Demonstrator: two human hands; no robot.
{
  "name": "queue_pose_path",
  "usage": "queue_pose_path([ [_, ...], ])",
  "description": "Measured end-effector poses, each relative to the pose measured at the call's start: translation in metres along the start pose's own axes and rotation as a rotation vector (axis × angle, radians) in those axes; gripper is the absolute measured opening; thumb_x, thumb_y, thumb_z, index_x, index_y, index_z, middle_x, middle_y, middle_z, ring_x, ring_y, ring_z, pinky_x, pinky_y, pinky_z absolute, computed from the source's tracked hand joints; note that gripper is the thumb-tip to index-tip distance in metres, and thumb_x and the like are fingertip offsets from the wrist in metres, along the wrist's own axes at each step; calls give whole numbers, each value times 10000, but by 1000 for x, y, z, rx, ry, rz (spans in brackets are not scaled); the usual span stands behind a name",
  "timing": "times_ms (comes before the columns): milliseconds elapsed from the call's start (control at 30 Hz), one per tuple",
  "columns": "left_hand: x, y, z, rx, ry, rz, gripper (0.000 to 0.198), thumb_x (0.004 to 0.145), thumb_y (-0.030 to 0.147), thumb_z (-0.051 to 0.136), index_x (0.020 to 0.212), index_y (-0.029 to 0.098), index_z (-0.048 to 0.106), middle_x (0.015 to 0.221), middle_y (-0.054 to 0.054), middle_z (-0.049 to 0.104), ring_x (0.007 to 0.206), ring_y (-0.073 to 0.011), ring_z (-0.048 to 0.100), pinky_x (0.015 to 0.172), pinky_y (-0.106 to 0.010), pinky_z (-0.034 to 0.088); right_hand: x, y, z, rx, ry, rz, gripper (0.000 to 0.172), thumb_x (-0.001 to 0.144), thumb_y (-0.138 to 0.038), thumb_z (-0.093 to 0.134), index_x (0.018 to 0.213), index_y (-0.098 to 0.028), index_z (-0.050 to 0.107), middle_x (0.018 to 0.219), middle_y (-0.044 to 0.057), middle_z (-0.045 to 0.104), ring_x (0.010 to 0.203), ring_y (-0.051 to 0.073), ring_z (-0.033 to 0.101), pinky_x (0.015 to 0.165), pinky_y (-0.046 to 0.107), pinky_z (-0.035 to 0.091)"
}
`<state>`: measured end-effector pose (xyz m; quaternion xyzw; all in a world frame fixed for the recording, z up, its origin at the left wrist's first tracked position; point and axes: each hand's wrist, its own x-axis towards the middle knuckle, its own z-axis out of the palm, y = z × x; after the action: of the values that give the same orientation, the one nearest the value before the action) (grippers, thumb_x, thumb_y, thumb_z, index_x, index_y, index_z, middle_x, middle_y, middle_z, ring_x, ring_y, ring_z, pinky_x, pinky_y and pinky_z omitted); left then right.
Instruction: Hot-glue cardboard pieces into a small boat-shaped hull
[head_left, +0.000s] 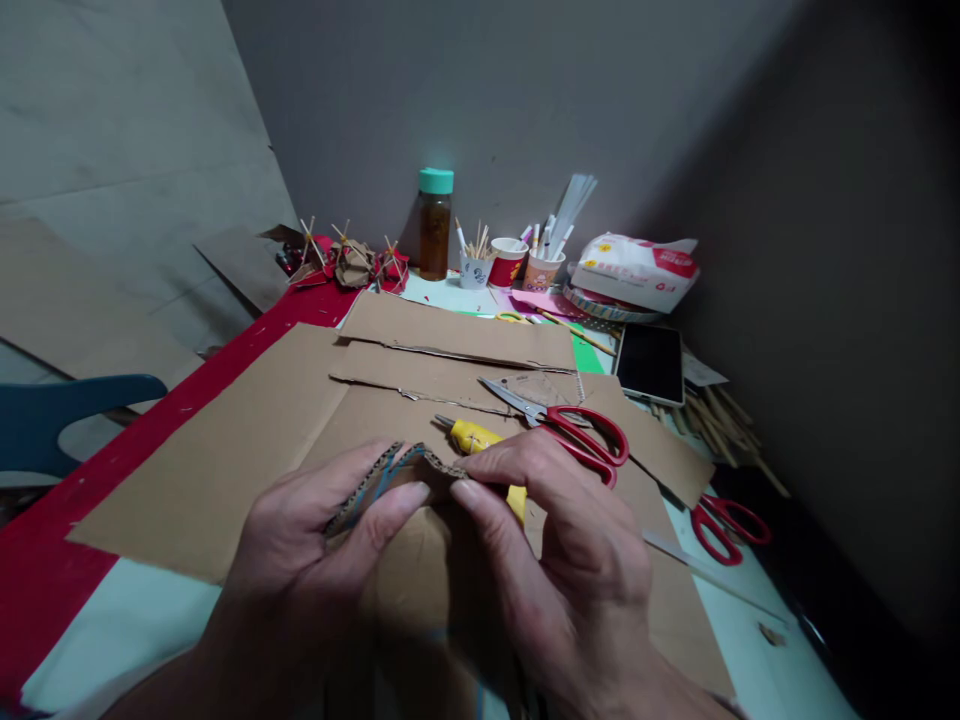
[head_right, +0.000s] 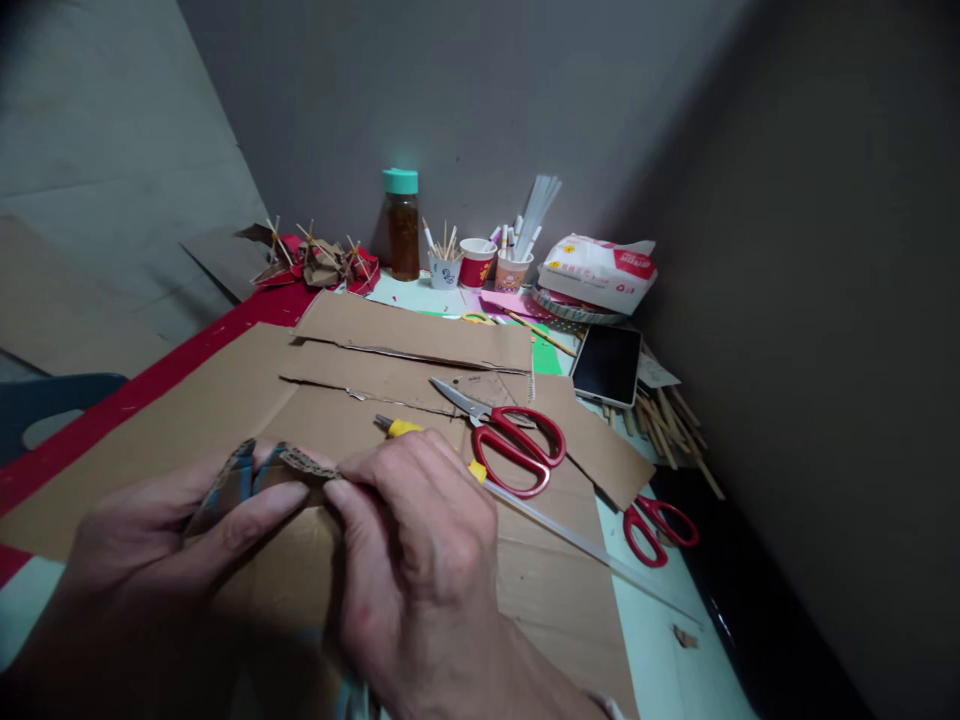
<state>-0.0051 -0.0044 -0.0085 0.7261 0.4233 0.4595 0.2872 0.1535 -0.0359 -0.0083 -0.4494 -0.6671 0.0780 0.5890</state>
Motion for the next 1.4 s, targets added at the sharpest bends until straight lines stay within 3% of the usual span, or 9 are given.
queue_pose_path([
  [333, -2, 6, 4, -4, 48, -151, 136, 840, 307, 672, 748, 288, 771, 674, 92, 700, 558, -88, 588, 525, -157, 460, -7, -1, 4, 6, 12, 18, 152, 907, -30, 583, 819, -129, 659, 729, 32, 629, 686, 143, 573, 650, 295, 442],
  [500, -3, 6, 5, -17, 78, -55, 162, 859, 288, 648, 730, 303, 745, 727, 82, 689, 679, -108, 631, 630, -177, 478, -9, -2, 4, -25, -29, -2, 147, 909, -45, 586, 820, -129, 667, 702, 27, 597, 661, 145, 539, 649, 305, 424],
  [700, -10, -3, 4, 201, 224, -47, 142, 845, 316, 677, 976, 363, 706, 850, 144, 746, 709, -77, 668, 697, -153, 485, -11, 1, 6, -64, -39, -56, 172, 914, -50, 548, 797, -106, 661, 696, 51, 579, 680, 170, 520, 639, 329, 400],
  [833, -9, -6, 0, 258, 128, 107, 149, 889, 248, 640, 941, 373, 704, 864, 163, 764, 768, -65, 711, 740, -126, 506, -10, 4, 7, -69, -58, -102, 210, 895, -44, 523, 749, -73, 671, 671, 63, 559, 646, 171, 473, 590, 334, 365],
  [967, -10, -1, 4, 268, 188, 40, 143, 912, 265, 617, 876, 360, 718, 804, 144, 765, 728, -93, 714, 696, -182, 506, -8, 5, 7, -69, -52, -108, 217, 860, -26, 502, 739, -69, 677, 667, 67, 555, 633, 171, 459, 577, 331, 357],
  [1133, -16, 4, 9, 256, 251, -32, 115, 892, 310, 641, 845, 366, 729, 820, 131, 773, 773, -109, 712, 783, -217, 492, -9, 5, 7, -87, -61, -110, 211, 837, -40, 488, 733, -114, 657, 654, 52, 543, 624, 171, 456, 576, 325, 357],
  [1400, -17, 3, 5, 283, 269, 14, 122, 835, 259, 679, 799, 350, 753, 754, 109, 776, 711, -124, 729, 723, -251, 559, -11, 2, 7, -105, -63, -107, 234, 880, -39, 490, 713, -147, 616, 649, 29, 521, 625, 157, 429, 586, 323, 361],
])
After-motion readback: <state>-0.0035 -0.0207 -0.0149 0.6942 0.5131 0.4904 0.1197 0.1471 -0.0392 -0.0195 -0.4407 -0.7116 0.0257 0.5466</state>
